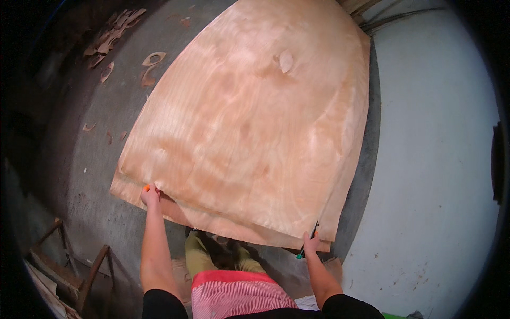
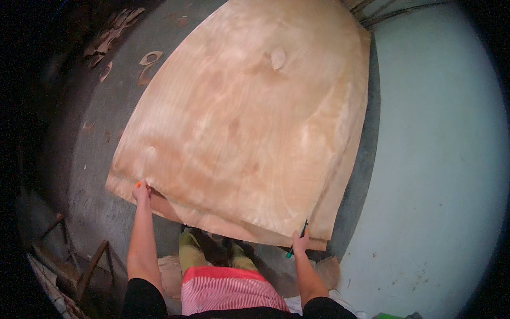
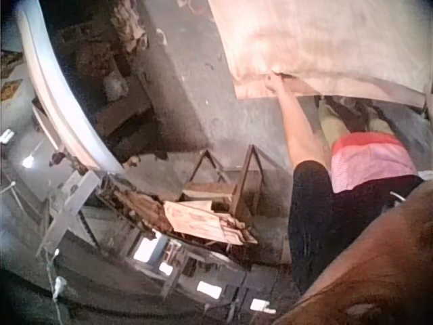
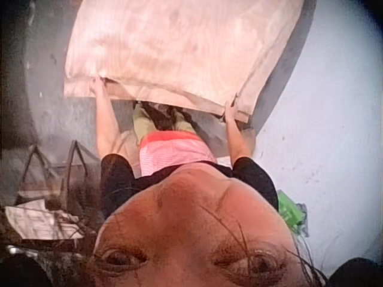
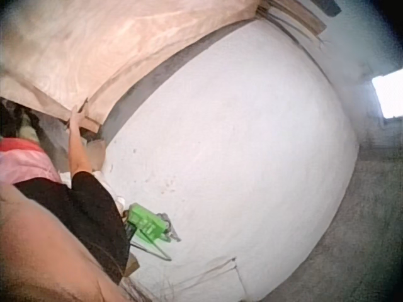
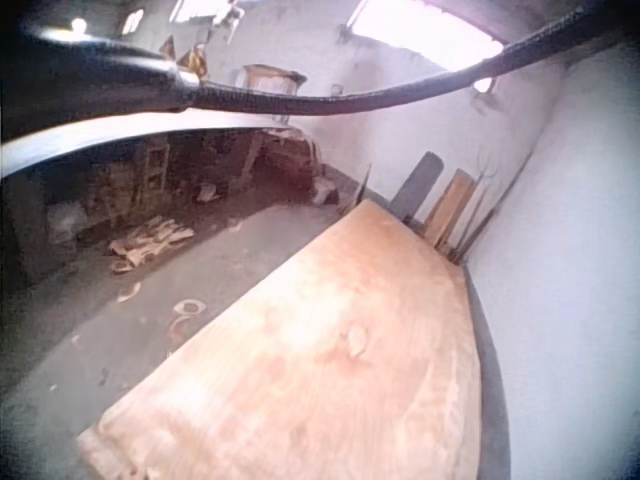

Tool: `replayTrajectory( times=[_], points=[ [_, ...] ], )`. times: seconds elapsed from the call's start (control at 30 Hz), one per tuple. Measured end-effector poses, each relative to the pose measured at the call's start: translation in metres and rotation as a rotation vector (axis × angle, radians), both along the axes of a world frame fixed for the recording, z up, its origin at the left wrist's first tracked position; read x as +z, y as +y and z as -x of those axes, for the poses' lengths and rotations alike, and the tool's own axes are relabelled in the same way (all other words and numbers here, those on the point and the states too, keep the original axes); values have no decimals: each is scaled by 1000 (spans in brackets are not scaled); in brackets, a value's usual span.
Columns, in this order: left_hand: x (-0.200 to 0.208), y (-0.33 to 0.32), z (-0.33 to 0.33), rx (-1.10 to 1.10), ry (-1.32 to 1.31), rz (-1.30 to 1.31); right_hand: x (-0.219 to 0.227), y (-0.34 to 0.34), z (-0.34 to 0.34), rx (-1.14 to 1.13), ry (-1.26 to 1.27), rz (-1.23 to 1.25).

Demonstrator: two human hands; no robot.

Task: The person uses a utility knife to cut thin wood veneer sheets on a large curved workbench. They repeatedly place a veneer sheet on the surface, cut it into smaller pieces, and then stack the cut pieces aside. The person also lifts and repositions larger veneer sheets on the workbench during the process.

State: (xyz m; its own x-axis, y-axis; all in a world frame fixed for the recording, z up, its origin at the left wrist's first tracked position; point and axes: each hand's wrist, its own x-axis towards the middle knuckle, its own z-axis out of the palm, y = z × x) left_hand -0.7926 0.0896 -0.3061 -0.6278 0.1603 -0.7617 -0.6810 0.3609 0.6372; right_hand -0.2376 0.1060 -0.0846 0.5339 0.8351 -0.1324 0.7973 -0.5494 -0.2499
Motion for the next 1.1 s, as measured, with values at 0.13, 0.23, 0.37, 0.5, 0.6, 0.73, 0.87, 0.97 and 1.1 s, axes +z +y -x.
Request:
replayTrajectory(
  times=[0.13, 0.23, 0.37, 0.5, 0.6, 0.73, 0.87, 0.97, 1.1],
  points=[
    [-39, -8, -4, 37, 41, -155, -14, -1, -21, 46, 9, -24],
    [-32, -5, -2, -103, 258, 110, -18, -2, -18, 13, -49, 109],
    [8, 6, 5, -164, 160, 149, -20, 1, -21, 111, 162, 20],
    [21, 9, 3, -73, 103, 176, -13, 5, -7, 84, 180, 28],
    [20, 14, -1, 61, 97, 196, -23, -2, -23, 157, 72, 68],
    [-4, 14, -5, 101, 188, 270, -27, -4, -30, 163, 100, 119],
    [-19, 11, -5, 115, 185, 267, -32, -8, -29, 108, 171, 106],
    [-26, 5, -1, 84, 220, 318, -31, -4, -22, 168, 42, 73],
    [37, 5, 0, -184, 332, 356, -55, -13, -59, 78, 193, 114]
  ],
)
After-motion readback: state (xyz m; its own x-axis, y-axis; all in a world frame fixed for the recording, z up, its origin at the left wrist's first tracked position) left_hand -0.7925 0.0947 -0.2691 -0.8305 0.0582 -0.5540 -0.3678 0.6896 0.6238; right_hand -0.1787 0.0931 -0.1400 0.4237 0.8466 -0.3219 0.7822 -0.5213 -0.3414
